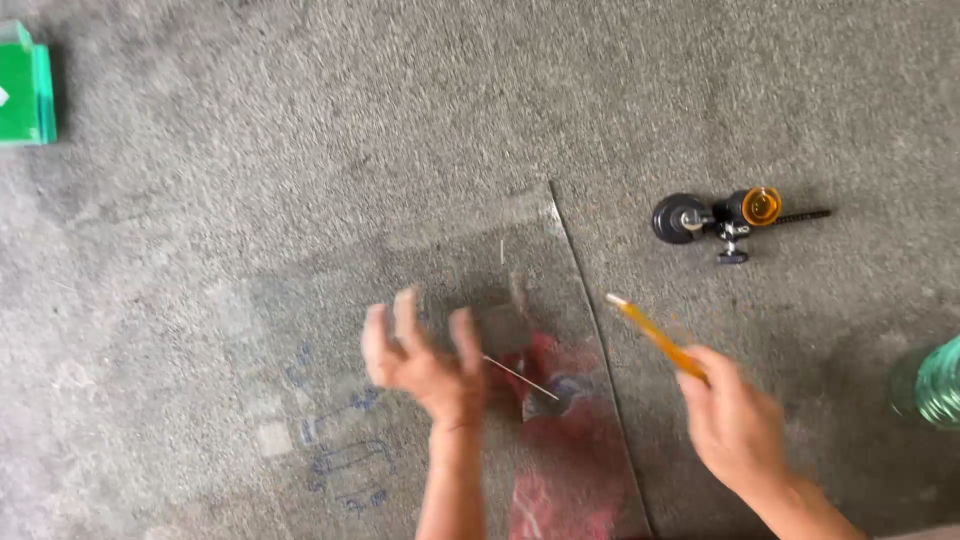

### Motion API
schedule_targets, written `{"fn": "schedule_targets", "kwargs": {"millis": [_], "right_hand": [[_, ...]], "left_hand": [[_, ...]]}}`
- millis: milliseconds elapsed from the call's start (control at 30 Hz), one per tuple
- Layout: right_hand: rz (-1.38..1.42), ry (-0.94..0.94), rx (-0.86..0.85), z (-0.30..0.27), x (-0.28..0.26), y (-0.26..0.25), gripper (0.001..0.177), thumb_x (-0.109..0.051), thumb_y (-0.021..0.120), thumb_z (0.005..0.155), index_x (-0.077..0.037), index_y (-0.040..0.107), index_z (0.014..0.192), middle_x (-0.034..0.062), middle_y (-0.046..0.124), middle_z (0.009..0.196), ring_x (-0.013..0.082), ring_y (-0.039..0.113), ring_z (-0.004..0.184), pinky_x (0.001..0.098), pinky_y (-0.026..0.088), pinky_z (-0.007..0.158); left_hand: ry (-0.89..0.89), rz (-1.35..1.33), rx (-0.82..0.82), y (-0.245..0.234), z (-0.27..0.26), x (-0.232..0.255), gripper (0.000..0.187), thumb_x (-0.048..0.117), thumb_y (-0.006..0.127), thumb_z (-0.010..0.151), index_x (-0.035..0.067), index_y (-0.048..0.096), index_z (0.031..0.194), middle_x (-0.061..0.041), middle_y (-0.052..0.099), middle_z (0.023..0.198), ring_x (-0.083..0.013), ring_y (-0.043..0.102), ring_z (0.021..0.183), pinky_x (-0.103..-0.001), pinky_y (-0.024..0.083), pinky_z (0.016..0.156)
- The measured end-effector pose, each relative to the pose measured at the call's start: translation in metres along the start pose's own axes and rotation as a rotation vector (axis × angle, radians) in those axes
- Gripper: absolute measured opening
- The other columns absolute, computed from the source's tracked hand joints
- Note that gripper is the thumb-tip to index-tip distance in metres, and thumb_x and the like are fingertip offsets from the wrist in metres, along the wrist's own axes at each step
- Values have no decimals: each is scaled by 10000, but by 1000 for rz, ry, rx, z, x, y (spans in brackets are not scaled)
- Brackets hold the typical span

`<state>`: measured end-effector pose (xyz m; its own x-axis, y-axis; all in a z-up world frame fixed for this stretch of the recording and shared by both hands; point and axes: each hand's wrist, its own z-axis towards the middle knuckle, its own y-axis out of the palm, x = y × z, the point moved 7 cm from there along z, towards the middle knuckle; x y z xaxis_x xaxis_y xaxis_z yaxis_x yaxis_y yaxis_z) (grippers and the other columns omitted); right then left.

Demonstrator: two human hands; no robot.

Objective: Using a circular glass cutter to score circular shapes on a glass pane

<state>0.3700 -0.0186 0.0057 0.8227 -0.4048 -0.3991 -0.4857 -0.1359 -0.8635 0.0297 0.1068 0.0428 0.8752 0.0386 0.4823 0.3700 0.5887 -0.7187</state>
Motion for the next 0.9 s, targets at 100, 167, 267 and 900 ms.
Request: {"fn": "schedule_targets", "kwargs": {"millis": [100, 167, 267, 900], "right_hand": [[7, -374, 164, 51, -73, 17, 230, -283, 609, 1009, -164, 672, 1196, 81, 747, 736, 271, 744, 624, 405, 600, 601], [-20, -461, 195, 79, -95, 24, 200, -270, 618, 1009, -177, 657, 1182, 74, 745, 745, 266, 741, 622, 406, 591, 578], [-66, -532, 172, 99, -118, 24, 155, -248, 605, 1017, -181, 625, 1155, 98, 746, 774, 301, 744, 646, 449, 576, 571], [123, -432, 333, 64, -95, -12, 215, -245, 619, 1047, -97, 665, 1195, 148, 644, 859, 387, 691, 799, 453, 572, 712]], "left_hand": [[-30, 333, -109, -10, -27, -83, 730, 647, 531, 964, 231, 430, 1555, -207, 322, 1563, -313, 285, 1390, -440, 158, 1108], [-11, 320, -121, -7, -26, -83, 751, 648, 536, 950, 216, 419, 1554, -197, 311, 1581, -323, 277, 1420, -469, 129, 1122], [11, 285, -159, -4, -21, -70, 793, 656, 540, 932, 191, 401, 1560, -194, 297, 1599, -350, 259, 1462, -512, 101, 1145], [26, 224, -206, -7, -13, -62, 822, 603, 628, 911, 78, 462, 1520, -255, 346, 1570, -453, 280, 1490, -614, 117, 1169]]}}
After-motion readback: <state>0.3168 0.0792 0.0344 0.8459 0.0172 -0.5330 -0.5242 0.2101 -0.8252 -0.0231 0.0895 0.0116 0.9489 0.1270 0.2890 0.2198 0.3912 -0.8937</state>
